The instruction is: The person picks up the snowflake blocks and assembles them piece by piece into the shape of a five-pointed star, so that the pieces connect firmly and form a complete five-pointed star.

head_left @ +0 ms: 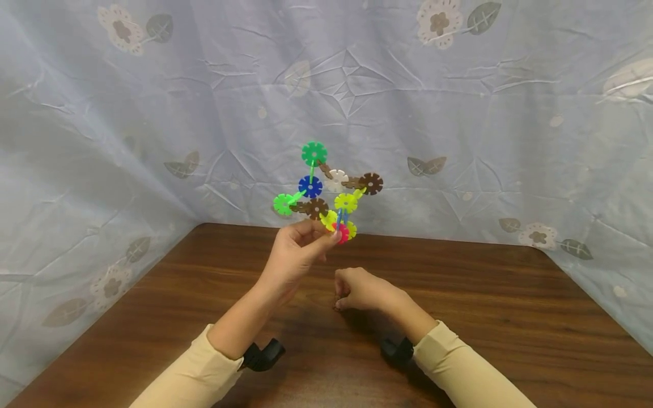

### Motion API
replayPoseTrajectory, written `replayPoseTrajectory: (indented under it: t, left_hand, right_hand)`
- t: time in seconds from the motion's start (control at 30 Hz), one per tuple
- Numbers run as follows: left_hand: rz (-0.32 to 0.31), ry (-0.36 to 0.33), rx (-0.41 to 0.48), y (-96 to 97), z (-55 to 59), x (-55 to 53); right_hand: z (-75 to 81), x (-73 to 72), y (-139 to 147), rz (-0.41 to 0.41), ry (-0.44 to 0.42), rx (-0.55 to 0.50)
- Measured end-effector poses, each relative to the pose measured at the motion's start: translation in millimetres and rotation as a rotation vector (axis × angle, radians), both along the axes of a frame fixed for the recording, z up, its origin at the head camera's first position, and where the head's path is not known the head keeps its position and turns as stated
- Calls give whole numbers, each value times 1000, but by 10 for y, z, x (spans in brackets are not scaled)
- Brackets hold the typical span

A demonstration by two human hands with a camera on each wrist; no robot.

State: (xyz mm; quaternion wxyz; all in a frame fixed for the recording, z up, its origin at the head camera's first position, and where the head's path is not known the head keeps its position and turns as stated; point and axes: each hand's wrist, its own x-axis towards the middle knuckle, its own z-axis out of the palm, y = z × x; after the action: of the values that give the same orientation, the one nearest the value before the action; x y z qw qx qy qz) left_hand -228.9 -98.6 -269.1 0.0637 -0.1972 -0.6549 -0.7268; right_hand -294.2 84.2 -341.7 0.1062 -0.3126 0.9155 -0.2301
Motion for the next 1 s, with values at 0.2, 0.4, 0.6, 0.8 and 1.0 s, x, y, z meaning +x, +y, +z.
replayPoseTrajectory:
  t: [0.2,0.4,0.6,0.8,1.0]
  left_hand:
    - [2,-9,6,-6,-2,-10]
    - [22,-7,-23,-7,-3,-38]
    - [34,0,-28,-14,-2,-57]
    - [47,-7,-35,-17,-14,-48]
    - [46,-1,-34,0,-28,-44]
  right_hand:
    - [279,20,195,5,8,-127]
    - [804,218,423,-9,110,-316]
    - [1172,536,519,-4,162,-582]
    - [1207,668,427,-30,199,-846]
    - [1134,684,238,-98,245,-1080]
